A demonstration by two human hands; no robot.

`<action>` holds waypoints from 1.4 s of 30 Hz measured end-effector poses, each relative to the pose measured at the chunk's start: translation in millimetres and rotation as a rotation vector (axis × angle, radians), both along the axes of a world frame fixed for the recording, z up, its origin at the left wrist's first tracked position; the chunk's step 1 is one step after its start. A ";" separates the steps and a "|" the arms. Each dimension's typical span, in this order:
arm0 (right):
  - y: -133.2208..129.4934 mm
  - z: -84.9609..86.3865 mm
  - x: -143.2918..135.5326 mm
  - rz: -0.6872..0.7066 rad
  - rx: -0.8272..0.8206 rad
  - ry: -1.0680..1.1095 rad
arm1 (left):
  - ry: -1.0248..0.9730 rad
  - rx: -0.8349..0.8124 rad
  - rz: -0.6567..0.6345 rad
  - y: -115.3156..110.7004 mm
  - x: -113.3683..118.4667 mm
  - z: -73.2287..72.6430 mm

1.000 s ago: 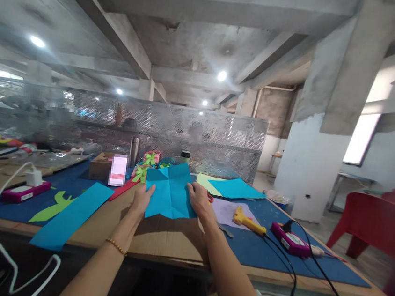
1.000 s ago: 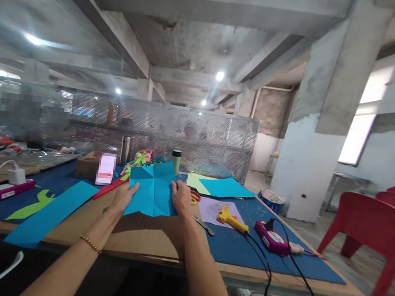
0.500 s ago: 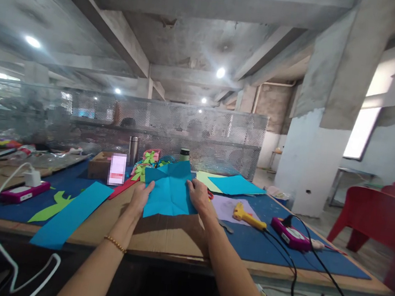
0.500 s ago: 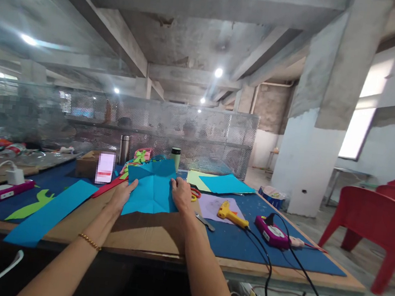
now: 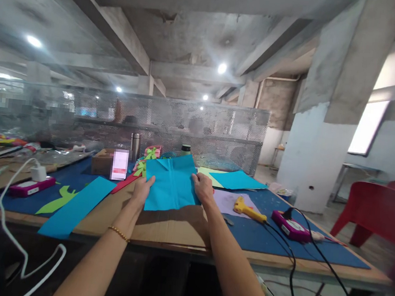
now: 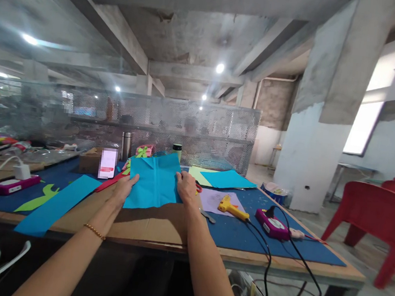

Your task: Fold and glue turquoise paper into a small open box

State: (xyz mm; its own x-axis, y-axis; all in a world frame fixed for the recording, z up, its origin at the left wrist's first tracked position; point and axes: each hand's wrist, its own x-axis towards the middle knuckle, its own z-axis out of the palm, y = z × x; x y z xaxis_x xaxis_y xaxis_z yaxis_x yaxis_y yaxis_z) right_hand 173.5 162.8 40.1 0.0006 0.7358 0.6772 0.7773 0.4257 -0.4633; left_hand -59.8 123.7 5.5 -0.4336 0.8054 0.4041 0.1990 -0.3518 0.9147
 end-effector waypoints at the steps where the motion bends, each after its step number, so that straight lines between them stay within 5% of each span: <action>1: 0.9 -0.1 0.8 -0.005 0.000 0.004 | -0.008 -0.010 0.002 -0.2 -0.5 0.6; 12: 4.2 -0.8 1.6 0.025 0.005 -0.028 | -0.089 -0.078 -0.073 -4.4 -5.8 3.6; 18: -3.8 -10.5 -14.9 0.113 -0.085 -0.106 | 0.008 -0.208 -0.093 -14.8 -42.9 -1.0; 21: -11.5 -22.5 -27.4 0.150 -0.136 -0.158 | 0.235 -0.240 0.098 -31.4 -49.9 1.8; 24: -16.7 -31.3 -35.5 0.157 -0.166 -0.203 | 0.827 -0.129 0.409 -48.3 -29.4 8.3; 27: -19.2 -32.3 -36.9 0.157 -0.176 -0.252 | 1.167 -0.089 0.190 -54.5 2.8 9.5; 32: -22.1 -25.8 -32.4 0.106 -0.190 -0.325 | 1.200 -0.199 -0.173 -47.0 24.7 -17.0; 36: -23.9 -27.6 -30.2 0.055 -0.208 -0.380 | 1.166 -0.293 -0.229 -46.7 21.1 -32.9; 42: -35.1 -22.0 -28.9 -0.045 -0.154 -0.440 | 1.148 -0.338 -0.238 -52.3 23.7 -27.6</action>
